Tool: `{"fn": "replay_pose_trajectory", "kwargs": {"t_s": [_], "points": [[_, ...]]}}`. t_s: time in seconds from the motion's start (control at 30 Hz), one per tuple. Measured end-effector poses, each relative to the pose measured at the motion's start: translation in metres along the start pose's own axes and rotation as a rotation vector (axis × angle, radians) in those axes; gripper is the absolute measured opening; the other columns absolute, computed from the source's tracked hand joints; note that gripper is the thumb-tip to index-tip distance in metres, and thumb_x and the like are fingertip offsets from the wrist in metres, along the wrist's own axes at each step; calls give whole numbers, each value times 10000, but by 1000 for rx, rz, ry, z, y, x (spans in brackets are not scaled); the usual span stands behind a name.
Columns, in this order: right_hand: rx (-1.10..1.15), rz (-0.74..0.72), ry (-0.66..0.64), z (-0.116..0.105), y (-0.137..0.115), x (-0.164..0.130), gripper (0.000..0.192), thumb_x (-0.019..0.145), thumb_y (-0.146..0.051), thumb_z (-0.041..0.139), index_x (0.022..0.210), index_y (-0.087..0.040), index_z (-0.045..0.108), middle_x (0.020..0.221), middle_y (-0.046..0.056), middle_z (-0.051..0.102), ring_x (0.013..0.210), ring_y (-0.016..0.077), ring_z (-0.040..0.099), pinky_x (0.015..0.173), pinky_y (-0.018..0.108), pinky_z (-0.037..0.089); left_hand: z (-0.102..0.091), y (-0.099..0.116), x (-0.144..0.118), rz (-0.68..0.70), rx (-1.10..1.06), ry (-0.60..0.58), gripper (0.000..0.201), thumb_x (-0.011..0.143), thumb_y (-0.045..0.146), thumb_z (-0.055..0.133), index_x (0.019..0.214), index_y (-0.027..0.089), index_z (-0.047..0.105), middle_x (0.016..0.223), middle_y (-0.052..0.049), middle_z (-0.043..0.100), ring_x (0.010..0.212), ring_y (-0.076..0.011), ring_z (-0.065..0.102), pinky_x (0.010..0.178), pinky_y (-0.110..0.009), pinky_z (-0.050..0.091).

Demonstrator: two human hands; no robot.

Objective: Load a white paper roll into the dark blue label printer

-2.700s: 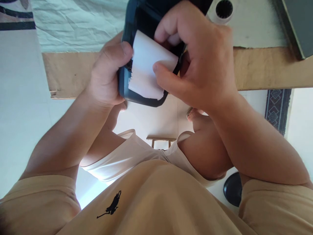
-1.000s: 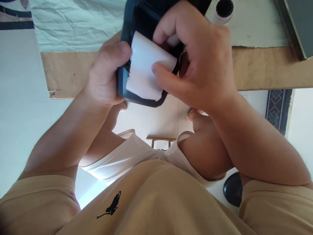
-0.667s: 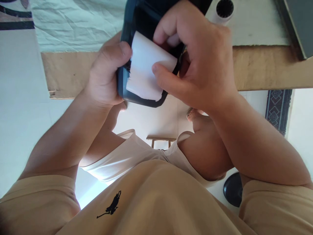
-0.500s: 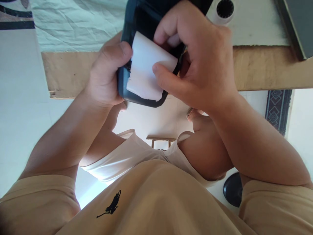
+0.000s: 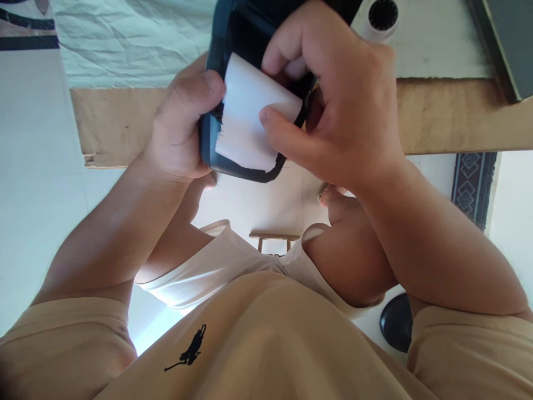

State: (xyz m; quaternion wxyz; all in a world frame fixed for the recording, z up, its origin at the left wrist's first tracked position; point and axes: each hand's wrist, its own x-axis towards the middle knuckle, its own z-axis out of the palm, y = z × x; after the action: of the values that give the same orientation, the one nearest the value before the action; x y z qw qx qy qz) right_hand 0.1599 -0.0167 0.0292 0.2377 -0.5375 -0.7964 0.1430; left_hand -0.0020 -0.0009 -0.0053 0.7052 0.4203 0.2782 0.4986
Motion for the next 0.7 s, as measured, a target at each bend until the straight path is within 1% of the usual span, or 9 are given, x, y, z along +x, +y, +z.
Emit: {"fn": "replay_pose_trajectory", "kwargs": {"t_s": [0.1, 0.2, 0.3, 0.43, 0.53, 0.7], "points": [[7, -17, 46, 1, 1, 0, 329, 684, -399, 462, 949, -208, 500, 822, -75, 491, 604, -102, 364, 550, 98, 246, 0, 0, 1, 3, -4, -3, 84, 754, 184, 432, 709, 160, 498, 606, 6, 480, 536, -58, 477, 471, -194, 357], [0, -23, 15, 1, 1, 0, 356, 685, -423, 456, 969, -211, 490, 850, -79, 490, 609, -107, 372, 547, 91, 250, 1, 0, 0, 14, -10, 16, 77, 742, 197, 454, 692, 165, 503, 583, 0, 485, 524, -64, 460, 447, -202, 333], [2, -32, -12, 2, 1, 0, 369, 686, -436, 453, 978, -212, 483, 857, -80, 490, 616, -110, 371, 554, 81, 258, 2, 0, 0, -2, -23, 29, 82, 733, 191, 457, 683, 173, 520, 599, 4, 483, 546, -67, 482, 467, -199, 352], [24, -27, 36, 4, -1, -2, 347, 684, -409, 463, 966, -209, 490, 862, -78, 488, 620, -112, 368, 553, 79, 250, 3, -1, -1, -20, -36, 32, 96, 732, 202, 458, 665, 190, 527, 612, 10, 478, 535, -64, 484, 482, -206, 354], [25, -26, 38, 3, -1, -1, 352, 685, -425, 455, 968, -218, 489, 864, -81, 490, 618, -112, 368, 552, 81, 249, 2, 0, 0, -3, -23, 28, 83, 731, 199, 463, 673, 184, 519, 601, 6, 481, 535, -71, 469, 472, -216, 340], [10, -43, -24, 0, 3, 0, 369, 693, -458, 431, 975, -226, 482, 869, -78, 486, 624, -103, 371, 563, 82, 267, 1, 0, 0, -1, -4, 7, 91, 751, 192, 432, 711, 163, 509, 618, 5, 478, 552, -66, 481, 482, -201, 359]]}}
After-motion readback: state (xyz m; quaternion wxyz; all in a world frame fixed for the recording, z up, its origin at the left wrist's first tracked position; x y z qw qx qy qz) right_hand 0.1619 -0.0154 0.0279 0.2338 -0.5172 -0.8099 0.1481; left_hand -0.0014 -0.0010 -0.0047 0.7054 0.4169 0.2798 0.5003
